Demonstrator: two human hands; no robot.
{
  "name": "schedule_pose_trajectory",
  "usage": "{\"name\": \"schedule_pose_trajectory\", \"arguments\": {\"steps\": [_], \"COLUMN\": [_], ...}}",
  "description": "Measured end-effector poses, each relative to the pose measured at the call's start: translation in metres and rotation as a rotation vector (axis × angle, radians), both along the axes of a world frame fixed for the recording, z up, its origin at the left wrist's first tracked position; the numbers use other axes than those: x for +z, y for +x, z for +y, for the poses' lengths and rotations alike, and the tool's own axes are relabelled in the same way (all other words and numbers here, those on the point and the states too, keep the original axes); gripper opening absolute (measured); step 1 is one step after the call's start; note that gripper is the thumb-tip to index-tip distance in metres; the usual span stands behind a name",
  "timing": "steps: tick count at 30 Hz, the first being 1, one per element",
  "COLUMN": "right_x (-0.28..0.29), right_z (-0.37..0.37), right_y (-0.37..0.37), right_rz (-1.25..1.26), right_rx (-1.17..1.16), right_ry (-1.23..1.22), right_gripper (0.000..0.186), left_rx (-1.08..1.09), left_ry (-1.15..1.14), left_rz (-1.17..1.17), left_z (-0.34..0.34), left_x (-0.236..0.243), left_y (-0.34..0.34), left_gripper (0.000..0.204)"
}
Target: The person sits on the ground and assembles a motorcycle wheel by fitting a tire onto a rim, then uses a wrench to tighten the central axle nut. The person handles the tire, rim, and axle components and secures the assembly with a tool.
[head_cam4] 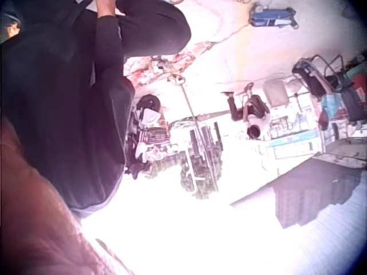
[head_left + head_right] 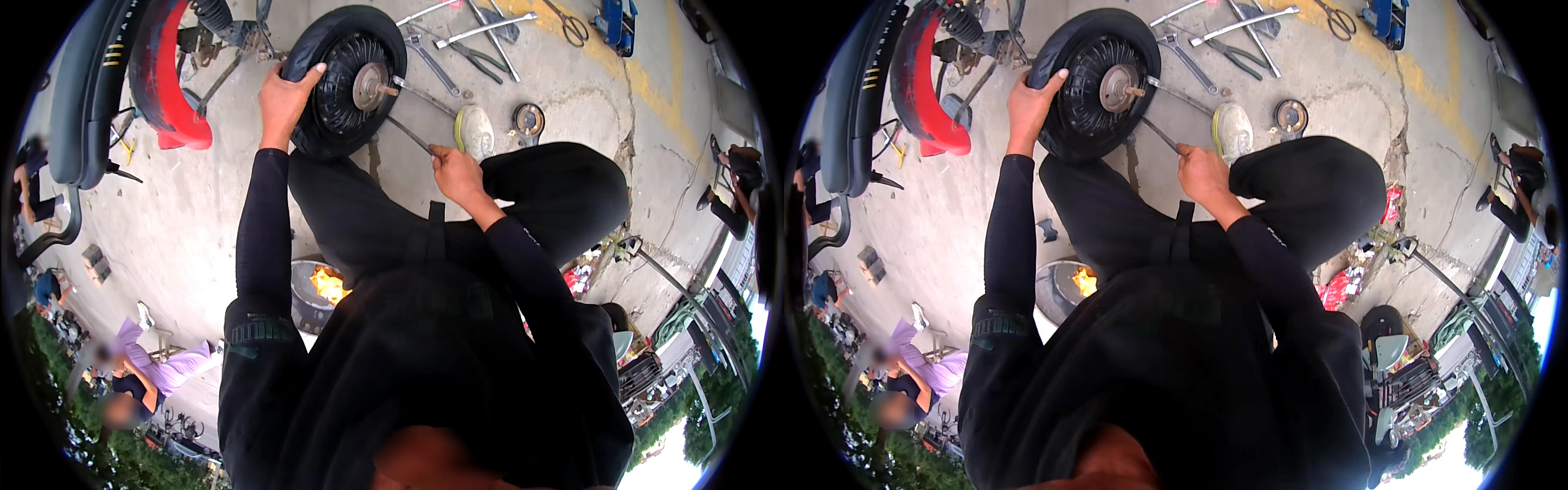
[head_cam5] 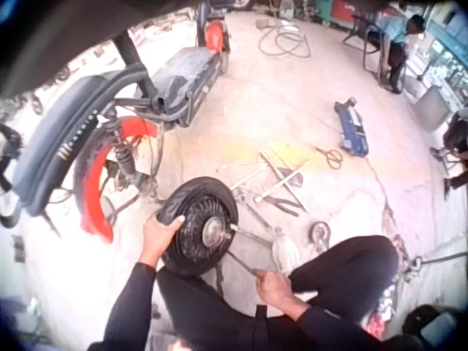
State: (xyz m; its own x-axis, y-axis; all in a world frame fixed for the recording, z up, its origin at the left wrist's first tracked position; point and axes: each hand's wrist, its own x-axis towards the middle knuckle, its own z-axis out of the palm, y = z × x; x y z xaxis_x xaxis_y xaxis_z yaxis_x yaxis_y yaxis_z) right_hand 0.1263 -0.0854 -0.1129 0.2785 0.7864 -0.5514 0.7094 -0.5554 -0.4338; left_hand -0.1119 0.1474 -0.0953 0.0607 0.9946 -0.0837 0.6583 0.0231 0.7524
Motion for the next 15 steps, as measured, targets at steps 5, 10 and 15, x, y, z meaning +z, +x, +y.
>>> {"name": "schedule_pose_trajectory", "arguments": {"steps": [5,10,15], "right_x": [0.005,-0.023,-0.035], "right_z": [-0.006,-0.008,-0.010], "right_y": [0.009,0.018,0.007], "right_rz": [0.164,0.252,0.224], "right_rx": [-0.112,-0.194,-0.231], "right_ry": [-0.062,-0.058,-0.106], "right_gripper": [0.030,0.028,0.029], "left_rx": [0.221,0.292,0.323], "left_ry": [0.034,-0.046,-0.071], "left_rz": [-0.085,-0.187,-0.263], "left_z": [-0.052,-0.044,-0.046], "left_x": [-0.028,-0.029,-0.033], "left_y": [-0.017,-0.006,-0.011], "left_gripper": [0.060,0.057,0.057]}}
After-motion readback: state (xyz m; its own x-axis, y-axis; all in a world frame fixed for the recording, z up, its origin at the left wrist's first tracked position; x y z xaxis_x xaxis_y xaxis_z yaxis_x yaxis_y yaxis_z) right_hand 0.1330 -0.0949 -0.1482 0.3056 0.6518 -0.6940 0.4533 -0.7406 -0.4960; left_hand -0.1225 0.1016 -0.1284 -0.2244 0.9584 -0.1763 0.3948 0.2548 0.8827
